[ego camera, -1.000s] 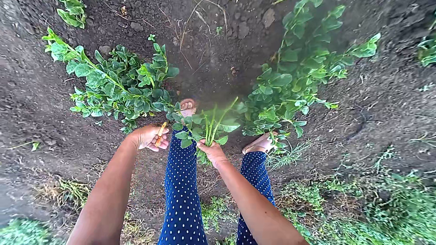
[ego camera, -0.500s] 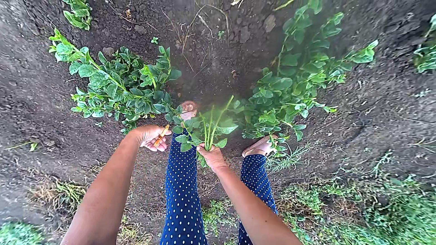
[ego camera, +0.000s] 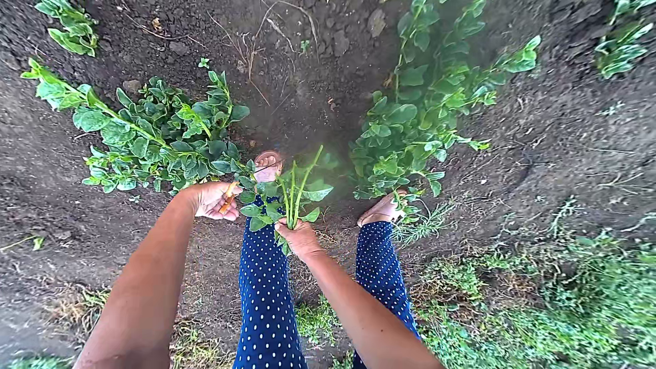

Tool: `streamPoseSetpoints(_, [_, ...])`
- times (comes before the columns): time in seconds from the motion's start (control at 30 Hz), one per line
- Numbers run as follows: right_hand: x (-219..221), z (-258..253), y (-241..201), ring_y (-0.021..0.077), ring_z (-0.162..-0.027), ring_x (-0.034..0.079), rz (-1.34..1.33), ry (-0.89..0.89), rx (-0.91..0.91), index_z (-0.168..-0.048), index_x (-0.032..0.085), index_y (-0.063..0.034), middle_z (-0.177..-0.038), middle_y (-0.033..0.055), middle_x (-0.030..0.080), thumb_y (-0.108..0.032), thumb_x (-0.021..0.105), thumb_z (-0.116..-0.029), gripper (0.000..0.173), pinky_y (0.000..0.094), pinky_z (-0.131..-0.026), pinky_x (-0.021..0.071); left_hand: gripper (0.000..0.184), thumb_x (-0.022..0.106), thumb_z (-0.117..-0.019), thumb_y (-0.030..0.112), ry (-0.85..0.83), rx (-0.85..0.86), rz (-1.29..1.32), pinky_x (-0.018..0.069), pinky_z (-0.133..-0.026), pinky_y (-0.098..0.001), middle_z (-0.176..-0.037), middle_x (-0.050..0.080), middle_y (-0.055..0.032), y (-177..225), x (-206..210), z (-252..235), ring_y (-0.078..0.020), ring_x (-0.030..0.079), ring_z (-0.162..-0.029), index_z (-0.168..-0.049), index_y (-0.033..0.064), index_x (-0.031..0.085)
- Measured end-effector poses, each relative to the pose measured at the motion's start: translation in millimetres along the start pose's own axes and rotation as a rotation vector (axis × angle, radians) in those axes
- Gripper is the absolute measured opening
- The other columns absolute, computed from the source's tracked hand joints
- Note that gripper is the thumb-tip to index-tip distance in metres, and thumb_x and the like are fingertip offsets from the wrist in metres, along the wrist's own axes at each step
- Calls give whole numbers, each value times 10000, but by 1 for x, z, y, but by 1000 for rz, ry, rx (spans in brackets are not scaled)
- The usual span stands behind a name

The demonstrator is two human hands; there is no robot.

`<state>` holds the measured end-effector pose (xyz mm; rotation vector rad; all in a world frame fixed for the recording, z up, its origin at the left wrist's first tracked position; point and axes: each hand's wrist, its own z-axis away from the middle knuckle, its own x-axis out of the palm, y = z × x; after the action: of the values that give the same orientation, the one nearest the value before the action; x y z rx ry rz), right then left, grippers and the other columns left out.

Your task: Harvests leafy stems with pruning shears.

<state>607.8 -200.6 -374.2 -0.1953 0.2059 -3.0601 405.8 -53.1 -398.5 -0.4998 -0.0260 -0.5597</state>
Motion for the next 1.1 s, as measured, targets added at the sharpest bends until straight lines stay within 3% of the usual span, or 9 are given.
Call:
streamPoseSetpoints(0.23, [-12, -1, -5, 300, -1122, 640, 133, -89, 31, -1256, 680, -16, -1187, 205, 687, -204, 614, -1028, 303, 502, -999, 474, 225, 443, -1109, 267, 198, 113, -19, 490, -540, -186, -807, 656, -8, -16, 16, -6, -63, 641, -646, -1120, 87, 577])
streamPoseSetpoints(0.37, [-36, 24, -4, 235, -1026, 634, -13, -83, -2, -1212, 672, 37, -1129, 195, 683, -128, 633, -1011, 263, 422, -944, 488, 205, 437, -1112, 239, 231, 188, 24, 492, -535, -187, -810, 665, -3, -24, 30, 5, -57, 648, -651, -1114, 88, 577])
streamPoseSetpoints(0.5, [-94, 75, 6, 60, -811, 667, -427, -111, -65, -1141, 619, 22, -901, 24, 706, -28, 547, -1011, 157, 254, -790, 564, 239, 385, -1118, 188, 136, 365, 147, 512, -499, -161, -784, 712, 13, -52, 59, 24, -38, 685, -642, -1052, 82, 589])
streamPoseSetpoints(0.6, [-136, 90, 33, 124, -875, 643, -284, 58, 23, -1228, 615, 65, -1019, 106, 680, -45, 583, -1013, 244, 316, -837, 544, 229, 443, -1110, 187, 150, 344, 54, 517, -591, -210, -886, 715, -37, -63, 95, 39, -73, 682, -731, -1192, 28, 586])
streamPoseSetpoints(0.73, [-185, 136, 53, 89, -801, 683, -490, 126, -71, -1115, 603, -3, -880, 6, 700, 14, 494, -1022, 144, 267, -775, 584, 273, 479, -1100, 182, 161, 398, 50, 533, -678, -260, -992, 708, -89, -74, 151, 54, -107, 679, -809, -1279, -12, 548])
streamPoseSetpoints(0.83, [-219, 175, 71, 155, -871, 731, -675, 36, -204, -1055, 607, -74, -895, 17, 738, -24, 453, -989, 175, 331, -833, 616, 280, 456, -1099, 133, 148, 481, 71, 543, -745, -314, -1078, 685, -129, -81, 189, 77, -154, 673, -888, -1311, -31, 537])
streamPoseSetpoints(0.93, [-239, 202, 86, 185, -844, 758, -821, -147, -246, -986, 716, -147, -871, 40, 763, -138, 660, -914, 91, 368, -807, 639, 290, 444, -1090, 93, 177, 544, 148, 553, -794, -353, -1133, 682, -146, -116, 214, 102, -191, 680, -951, -1338, -33, 527])
streamPoseSetpoints(1.03, [-250, 226, 75, 170, -752, 745, -677, -232, -208, -1032, 694, -104, -799, 44, 748, -91, 560, -933, 167, 348, -755, 638, 286, 485, -1073, 78, 228, 607, 259, 565, -782, -340, -1119, 693, -147, -161, 241, 122, -180, 691, -926, -1325, -51, 528])
streamPoseSetpoints(1.1, [-253, 241, 66, 157, -738, 742, -616, -354, -236, -1049, 740, -119, -791, 30, 744, -147, 654, -926, 153, 342, -763, 639, 301, 535, -1048, 51, 254, 639, 373, 569, -776, -335, -1103, 697, -146, -178, 258, 132, -175, 694, -915, -1327, -60, 512])
